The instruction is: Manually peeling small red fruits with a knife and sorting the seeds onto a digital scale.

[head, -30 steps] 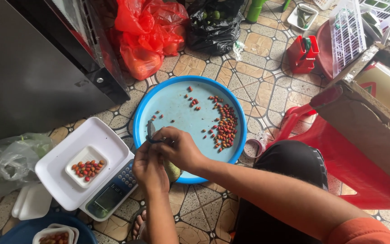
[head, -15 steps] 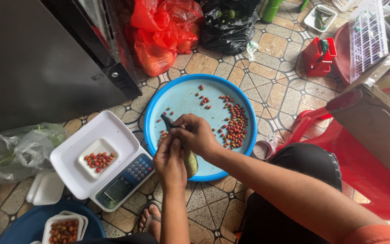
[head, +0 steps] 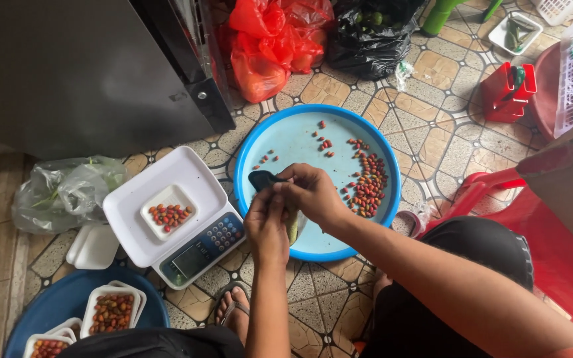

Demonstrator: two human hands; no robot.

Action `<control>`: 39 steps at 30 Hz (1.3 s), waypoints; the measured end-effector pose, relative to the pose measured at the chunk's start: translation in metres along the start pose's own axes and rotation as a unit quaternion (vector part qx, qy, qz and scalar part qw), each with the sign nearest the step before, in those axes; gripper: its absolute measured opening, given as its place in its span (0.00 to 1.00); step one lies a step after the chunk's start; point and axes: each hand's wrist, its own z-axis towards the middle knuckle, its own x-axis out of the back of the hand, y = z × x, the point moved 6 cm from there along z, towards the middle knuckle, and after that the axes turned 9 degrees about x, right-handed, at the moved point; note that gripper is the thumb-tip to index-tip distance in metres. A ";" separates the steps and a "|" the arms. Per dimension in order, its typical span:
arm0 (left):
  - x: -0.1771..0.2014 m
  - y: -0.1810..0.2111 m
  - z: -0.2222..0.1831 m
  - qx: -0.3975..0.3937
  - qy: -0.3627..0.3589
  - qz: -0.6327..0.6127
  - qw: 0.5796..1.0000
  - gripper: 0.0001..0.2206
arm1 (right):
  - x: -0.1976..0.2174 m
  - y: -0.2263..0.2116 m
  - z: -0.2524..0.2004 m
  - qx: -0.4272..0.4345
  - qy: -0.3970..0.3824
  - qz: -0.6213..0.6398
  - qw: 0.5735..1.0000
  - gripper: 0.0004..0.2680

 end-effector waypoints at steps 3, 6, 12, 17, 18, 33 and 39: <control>-0.003 0.005 0.000 -0.002 -0.016 0.004 1.000 0.06 | 0.004 0.007 0.002 -0.037 0.008 0.011 0.999 0.05; -0.006 0.011 -0.005 0.014 -0.020 -0.014 1.000 0.07 | 0.007 0.014 0.003 -0.059 0.000 0.041 0.997 0.04; 0.001 0.009 -0.001 0.008 0.027 -0.052 0.998 0.05 | -0.004 0.011 -0.003 -0.061 0.003 0.035 0.998 0.05; 0.005 0.013 -0.002 -0.008 0.031 0.011 0.999 0.08 | -0.006 -0.002 -0.005 -0.038 -0.018 0.046 0.998 0.04; 0.002 0.015 -0.003 -0.008 0.030 0.010 0.999 0.08 | -0.006 -0.005 -0.005 -0.037 -0.017 0.046 0.998 0.04; -0.002 0.019 -0.013 0.002 0.074 0.078 0.994 0.08 | -0.007 0.019 -0.006 -0.033 -0.006 0.041 0.999 0.04; -0.001 0.013 -0.009 0.000 0.058 0.058 0.997 0.08 | -0.004 0.021 0.001 -0.024 -0.008 0.042 0.999 0.04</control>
